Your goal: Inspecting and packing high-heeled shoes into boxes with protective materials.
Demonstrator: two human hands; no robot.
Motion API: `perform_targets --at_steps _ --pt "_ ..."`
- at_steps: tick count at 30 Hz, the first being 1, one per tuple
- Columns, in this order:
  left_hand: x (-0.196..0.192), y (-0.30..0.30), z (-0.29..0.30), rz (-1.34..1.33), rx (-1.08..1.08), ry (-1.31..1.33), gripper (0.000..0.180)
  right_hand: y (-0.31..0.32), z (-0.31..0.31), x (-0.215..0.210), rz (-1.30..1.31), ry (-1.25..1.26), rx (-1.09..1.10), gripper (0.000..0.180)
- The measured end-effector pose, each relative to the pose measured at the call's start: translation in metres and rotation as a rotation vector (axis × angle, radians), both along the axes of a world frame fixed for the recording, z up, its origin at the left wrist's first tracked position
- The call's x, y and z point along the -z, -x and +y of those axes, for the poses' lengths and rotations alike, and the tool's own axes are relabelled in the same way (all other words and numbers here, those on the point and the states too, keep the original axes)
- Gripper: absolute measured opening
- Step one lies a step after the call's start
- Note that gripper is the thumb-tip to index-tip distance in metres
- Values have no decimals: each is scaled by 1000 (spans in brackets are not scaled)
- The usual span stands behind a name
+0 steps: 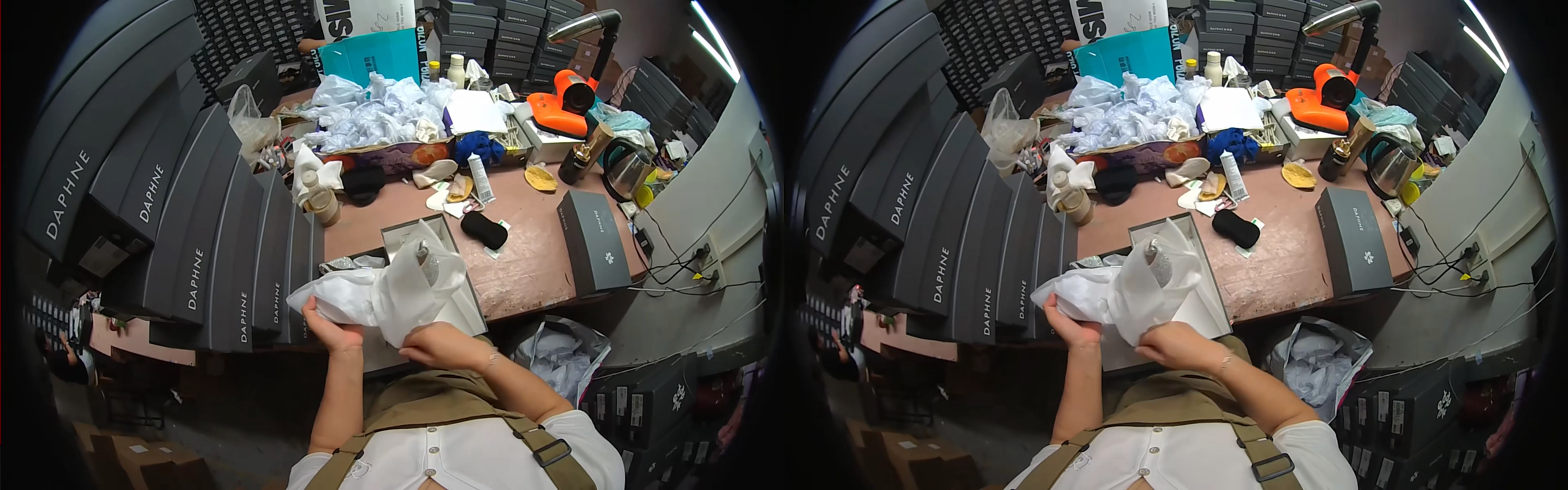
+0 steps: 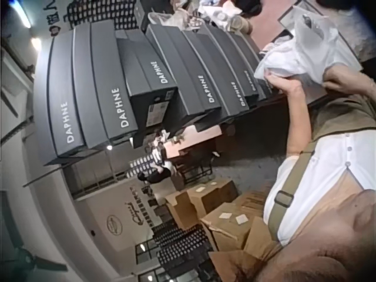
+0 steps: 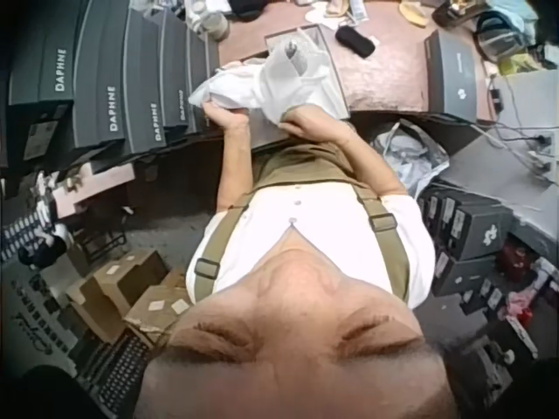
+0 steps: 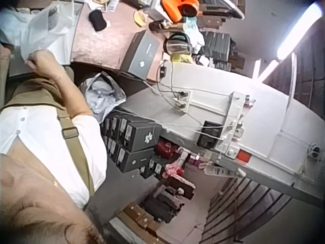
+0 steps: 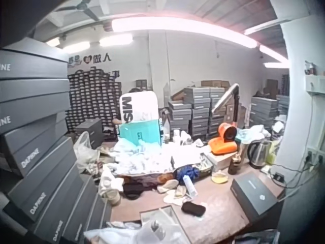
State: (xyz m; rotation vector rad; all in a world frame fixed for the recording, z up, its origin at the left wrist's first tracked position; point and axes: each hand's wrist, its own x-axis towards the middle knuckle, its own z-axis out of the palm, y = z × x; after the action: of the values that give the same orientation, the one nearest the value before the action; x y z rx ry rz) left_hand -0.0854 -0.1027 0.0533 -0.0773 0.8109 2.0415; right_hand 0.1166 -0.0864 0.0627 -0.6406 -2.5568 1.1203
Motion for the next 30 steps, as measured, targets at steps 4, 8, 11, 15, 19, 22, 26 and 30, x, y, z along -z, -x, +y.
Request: perform_targets --at_steps 4,8,11,15,19,22,26,30 --pt "18 22 -10 11 92 -3 50 -61 32 -52 468 389 530 19" --pt "10 12 -17 32 219 28 48 -52 57 -26 351 516 237 64" --pt "8 17 -38 133 404 83 55 -52 45 0 413 815 132 76" --pt "20 24 -65 44 524 106 59 -47 7 15 561 1017 175 83" --pt "29 8 -65 35 441 211 61 -50 -8 -18 398 912 129 81" --pt "33 -4 -66 278 474 184 64 -55 -7 -15 427 726 234 69" --pt "42 -7 -86 677 780 38 74 -72 -7 -8 570 792 383 62" --pt "21 22 -78 798 978 244 64 -96 0 -7 582 834 545 53"
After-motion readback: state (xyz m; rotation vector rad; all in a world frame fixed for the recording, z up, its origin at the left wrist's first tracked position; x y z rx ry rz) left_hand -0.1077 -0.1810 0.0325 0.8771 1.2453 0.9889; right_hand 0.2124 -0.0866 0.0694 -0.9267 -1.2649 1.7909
